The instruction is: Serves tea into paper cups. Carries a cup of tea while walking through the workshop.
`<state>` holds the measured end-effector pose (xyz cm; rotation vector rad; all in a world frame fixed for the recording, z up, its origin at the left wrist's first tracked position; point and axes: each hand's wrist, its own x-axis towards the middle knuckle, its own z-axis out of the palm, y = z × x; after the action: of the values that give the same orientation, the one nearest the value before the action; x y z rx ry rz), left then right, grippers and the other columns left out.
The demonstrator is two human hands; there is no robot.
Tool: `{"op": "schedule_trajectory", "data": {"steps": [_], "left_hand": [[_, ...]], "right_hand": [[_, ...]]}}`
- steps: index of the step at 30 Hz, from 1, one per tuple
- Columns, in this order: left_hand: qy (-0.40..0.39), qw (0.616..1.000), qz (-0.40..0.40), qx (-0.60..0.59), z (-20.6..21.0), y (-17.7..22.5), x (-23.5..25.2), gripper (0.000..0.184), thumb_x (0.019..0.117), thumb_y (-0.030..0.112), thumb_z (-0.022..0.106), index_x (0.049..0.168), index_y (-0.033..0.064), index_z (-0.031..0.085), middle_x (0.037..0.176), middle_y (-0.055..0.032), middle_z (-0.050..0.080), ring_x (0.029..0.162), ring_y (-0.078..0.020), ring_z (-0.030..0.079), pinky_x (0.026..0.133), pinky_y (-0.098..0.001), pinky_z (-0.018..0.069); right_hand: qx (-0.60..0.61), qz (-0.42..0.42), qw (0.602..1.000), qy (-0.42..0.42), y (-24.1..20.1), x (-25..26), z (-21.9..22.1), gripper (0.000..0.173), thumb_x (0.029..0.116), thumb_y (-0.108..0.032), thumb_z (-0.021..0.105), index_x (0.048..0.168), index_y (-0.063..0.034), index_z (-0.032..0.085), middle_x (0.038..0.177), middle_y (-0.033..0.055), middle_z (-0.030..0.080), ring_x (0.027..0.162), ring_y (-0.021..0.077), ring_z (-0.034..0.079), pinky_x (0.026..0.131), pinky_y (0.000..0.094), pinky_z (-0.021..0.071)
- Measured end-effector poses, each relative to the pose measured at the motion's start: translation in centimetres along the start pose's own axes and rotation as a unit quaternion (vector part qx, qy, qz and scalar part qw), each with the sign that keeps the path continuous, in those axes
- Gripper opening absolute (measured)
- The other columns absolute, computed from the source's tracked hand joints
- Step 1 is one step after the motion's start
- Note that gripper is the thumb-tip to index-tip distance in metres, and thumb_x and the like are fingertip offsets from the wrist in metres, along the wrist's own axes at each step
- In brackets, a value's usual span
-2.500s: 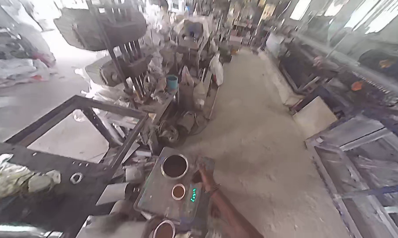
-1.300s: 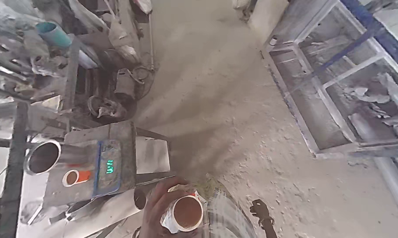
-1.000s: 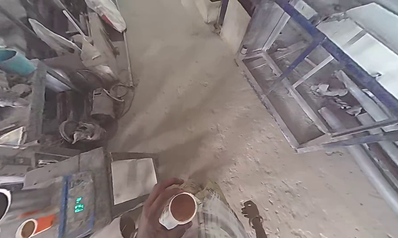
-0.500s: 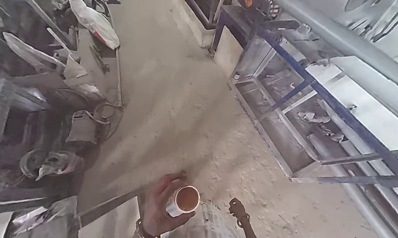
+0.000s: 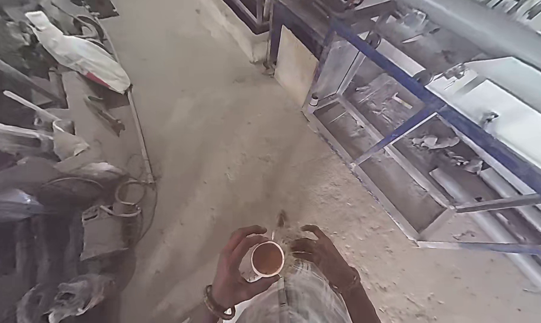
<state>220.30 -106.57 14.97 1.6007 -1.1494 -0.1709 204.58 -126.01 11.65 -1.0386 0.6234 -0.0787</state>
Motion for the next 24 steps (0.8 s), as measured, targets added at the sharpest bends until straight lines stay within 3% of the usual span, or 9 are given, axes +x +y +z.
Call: {"op": "schedule_trajectory", "data": {"steps": [2, 3, 6, 10, 18, 24], "left_hand": [[-0.006, 1.0, 0.002, -0.009, 0.0, -1.9, 3.1, 0.059, 0.0771, 0.05, 0.081, 0.121, 0.0154, 0.063, 0.129, -0.0019, 0.064, 0.124, -0.0062, 0.056, 0.105, -0.0211, 0.0462], [-0.005, 1.0, 0.005, -0.014, 0.0, -2.8, 4.8, 0.059, 0.0775, 0.049, 0.082, 0.122, 0.0155, 0.063, 0.129, -0.0016, 0.064, 0.125, -0.0057, 0.056, 0.105, -0.021, 0.0463], [0.0, 1.0, 0.003, -0.013, 0.0, -5.1, 9.6, 0.059, 0.0791, 0.048, 0.082, 0.123, 0.015, 0.062, 0.13, -0.0018, 0.063, 0.125, -0.0049, 0.056, 0.106, -0.0206, 0.0464], [0.026, 1.0, -0.004, 0.007, 0.3, -8.1, 15.8, 0.058, 0.0797, 0.048, 0.082, 0.124, 0.0156, 0.062, 0.129, -0.0015, 0.063, 0.125, -0.0058, 0.057, 0.106, -0.0215, 0.0471], [0.07, 0.997, -0.036, 0.01, 1.1, -13.5, 25.8, 0.06, 0.0796, 0.043, 0.082, 0.126, 0.0139, 0.059, 0.13, -0.0037, 0.062, 0.126, -0.0083, 0.056, 0.107, -0.0233, 0.0465], [0.094, 0.993, -0.063, 0.015, 0.0, -18.0, 32.3, 0.06, 0.0814, 0.045, 0.081, 0.127, 0.0135, 0.06, 0.13, -0.006, 0.063, 0.126, -0.0114, 0.057, 0.108, -0.0276, 0.0467]], "right_hand": [[0.017, -0.011, 0.995, -0.098, -3.1, 3.1, 1.3, 0.078, 0.0904, -0.052, 0.069, 0.14, -0.0071, 0.029, 0.11, 0.0076, 0.075, 0.102, 0.0236, 0.075, 0.091, 0.0407, 0.0614], [0.027, -0.003, 0.991, -0.129, -4.8, 4.7, 1.8, 0.086, 0.0841, -0.055, 0.076, 0.139, -0.0097, 0.029, 0.112, 0.0061, 0.075, 0.102, 0.023, 0.075, 0.09, 0.04, 0.0614], [0.046, 0.029, 0.978, -0.204, -8.7, 9.8, 2.4, 0.086, 0.0813, -0.047, 0.081, 0.141, -0.0136, 0.03, 0.112, 0.0017, 0.074, 0.102, 0.0206, 0.074, 0.09, 0.0392, 0.0611], [0.064, 0.065, 0.953, -0.289, -13.3, 16.8, 1.5, 0.099, 0.0766, -0.054, 0.084, 0.146, -0.0119, 0.027, 0.119, 0.0035, 0.071, 0.106, 0.0225, 0.073, 0.095, 0.042, 0.0604], [0.032, 0.112, 0.946, -0.304, -20.7, 28.7, 0.6, 0.086, 0.0793, -0.042, 0.082, 0.142, -0.0134, 0.031, 0.111, -0.0029, 0.073, 0.097, 0.014, 0.074, 0.088, 0.0345, 0.061], [0.041, 0.122, 0.943, -0.307, -24.6, 37.0, 0.9, 0.087, 0.0756, -0.042, 0.087, 0.139, -0.0126, 0.036, 0.113, -0.0027, 0.071, 0.097, 0.0134, 0.073, 0.088, 0.0336, 0.0609]]}}
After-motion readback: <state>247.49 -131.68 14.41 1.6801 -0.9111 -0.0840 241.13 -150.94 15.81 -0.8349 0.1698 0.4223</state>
